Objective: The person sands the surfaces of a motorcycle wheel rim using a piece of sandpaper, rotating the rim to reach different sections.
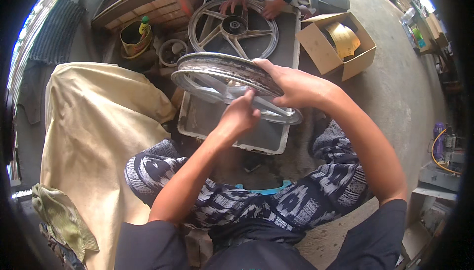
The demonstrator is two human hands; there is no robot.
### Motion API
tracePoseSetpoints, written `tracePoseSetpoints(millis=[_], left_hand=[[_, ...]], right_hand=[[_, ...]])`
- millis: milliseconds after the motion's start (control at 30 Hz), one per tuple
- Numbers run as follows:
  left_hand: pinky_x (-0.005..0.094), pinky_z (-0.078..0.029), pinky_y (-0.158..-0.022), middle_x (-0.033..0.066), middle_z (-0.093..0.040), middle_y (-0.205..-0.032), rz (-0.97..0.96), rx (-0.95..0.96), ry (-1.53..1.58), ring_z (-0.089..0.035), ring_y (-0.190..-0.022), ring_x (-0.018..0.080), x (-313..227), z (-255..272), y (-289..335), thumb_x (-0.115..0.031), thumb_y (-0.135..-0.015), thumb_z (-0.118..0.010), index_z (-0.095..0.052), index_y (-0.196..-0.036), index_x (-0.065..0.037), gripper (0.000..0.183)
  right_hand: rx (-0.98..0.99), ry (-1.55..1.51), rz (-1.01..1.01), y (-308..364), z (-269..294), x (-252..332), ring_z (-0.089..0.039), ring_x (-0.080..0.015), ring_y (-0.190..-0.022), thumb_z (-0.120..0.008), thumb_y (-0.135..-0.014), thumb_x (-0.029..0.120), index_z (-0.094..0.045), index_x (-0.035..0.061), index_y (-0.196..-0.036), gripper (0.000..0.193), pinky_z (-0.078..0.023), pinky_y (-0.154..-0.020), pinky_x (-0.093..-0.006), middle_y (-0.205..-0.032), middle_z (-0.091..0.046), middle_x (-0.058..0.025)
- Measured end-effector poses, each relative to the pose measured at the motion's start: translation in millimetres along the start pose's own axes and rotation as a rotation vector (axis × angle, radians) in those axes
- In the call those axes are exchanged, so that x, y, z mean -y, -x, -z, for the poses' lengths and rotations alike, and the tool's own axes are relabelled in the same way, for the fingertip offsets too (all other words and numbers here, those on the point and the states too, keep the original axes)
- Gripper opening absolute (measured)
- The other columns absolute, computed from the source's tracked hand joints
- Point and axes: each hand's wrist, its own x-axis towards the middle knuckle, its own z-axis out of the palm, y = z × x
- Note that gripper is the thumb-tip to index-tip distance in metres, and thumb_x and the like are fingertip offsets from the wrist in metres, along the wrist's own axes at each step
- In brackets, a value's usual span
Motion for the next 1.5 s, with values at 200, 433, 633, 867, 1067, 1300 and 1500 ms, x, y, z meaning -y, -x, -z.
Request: tracePoseSetpoints(millis=[200,433,633,867,1067,1300,1500], left_hand=[[0.0507,-0.052,-0.091,0.0205,-0.069,-0.111,0.153,-0.104,-0.056,-0.066,-0.104,0.0402,28.5,-0.7,-13.5,-0.02,-0.088,-0.053,-0.041,-0.148,-0.014,0.062],[0.0511,-0.054,-0.089,0.021,-0.068,-0.104,-0.061,-0.074,-0.016,-0.068,-0.099,0.0408,4.5,-5.0,4.9,-0.018,-0.087,-0.055,-0.045,-0.144,-0.012,0.058],[0.05,-0.054,-0.087,0.0213,-0.069,-0.104,0.16,-0.078,-0.102,-0.068,-0.098,0.0383,5.6,7.7,0.3,-0.02,-0.087,-0.058,-0.054,-0.13,-0.008,0.045],[0.0503,-0.051,-0.093,0.025,-0.068,-0.109,0.207,0.031,-0.126,-0.065,-0.107,0.0405,-1.6,19.7,1.7,-0.023,-0.087,-0.058,-0.055,-0.13,-0.005,0.046],[0.0506,-0.053,-0.088,0.0233,-0.07,-0.104,0.12,-0.005,-0.072,-0.067,-0.1,0.0416,-1.3,10.1,1.6,-0.023,-0.088,-0.06,-0.057,-0.123,-0.006,0.04],[0.0517,-0.052,-0.091,0.023,-0.069,-0.108,0.311,-0.062,-0.144,-0.066,-0.105,0.0403,14.5,13.9,-6.8,-0.022,-0.087,-0.059,-0.057,-0.122,-0.004,0.039],[0.047,-0.056,-0.087,0.018,-0.071,-0.107,0.102,0.005,-0.119,-0.069,-0.101,0.036,-8.7,17.9,8.2,-0.02,-0.087,-0.061,-0.056,-0.126,-0.013,0.04]], right_hand=[[-0.043,0.02,0.058,-3.3,0.7,0.8,-0.061,-0.041,-0.114,-0.074,-0.077,0.005,-0.018,0.0143,-0.153,0.094,-0.049,-0.097,-0.0461,-0.124,-0.058,-0.0291],[0.006,0.001,0.03,-0.6,-1.8,-3.2,-0.061,-0.0406,-0.114,-0.074,-0.076,0.005,-0.02,0.0136,-0.152,0.094,-0.049,-0.098,-0.0454,-0.125,-0.058,-0.0284],[-0.018,0.046,0.062,-3.2,-3.4,3.1,-0.061,-0.0399,-0.114,-0.077,-0.076,0.009,-0.021,0.0134,-0.152,0.093,-0.049,-0.097,-0.0454,-0.124,-0.059,-0.0278],[0.042,0.017,0.015,1.1,0.4,14.8,-0.059,-0.0395,-0.117,-0.074,-0.077,0.01,-0.027,0.0054,-0.148,0.086,-0.049,-0.1,-0.0441,-0.125,-0.058,-0.029],[-0.042,0.031,0.098,-2.0,-5.8,-1.5,-0.06,-0.0394,-0.116,-0.079,-0.078,0.013,-0.027,0.0097,-0.148,0.087,-0.048,-0.099,-0.0446,-0.123,-0.06,-0.0271],[-0.025,0.039,0.069,2.3,-2.0,9.7,-0.057,-0.0388,-0.122,-0.078,-0.078,0.017,-0.031,0.0053,-0.147,0.084,-0.046,-0.103,-0.0433,-0.131,-0.057,-0.0268],[-0.005,0.029,0.027,2.9,-0.2,7.0,-0.057,-0.0378,-0.123,-0.078,-0.079,0.018,-0.034,0.0034,-0.145,0.081,-0.046,-0.104,-0.0426,-0.133,-0.056,-0.0261]])
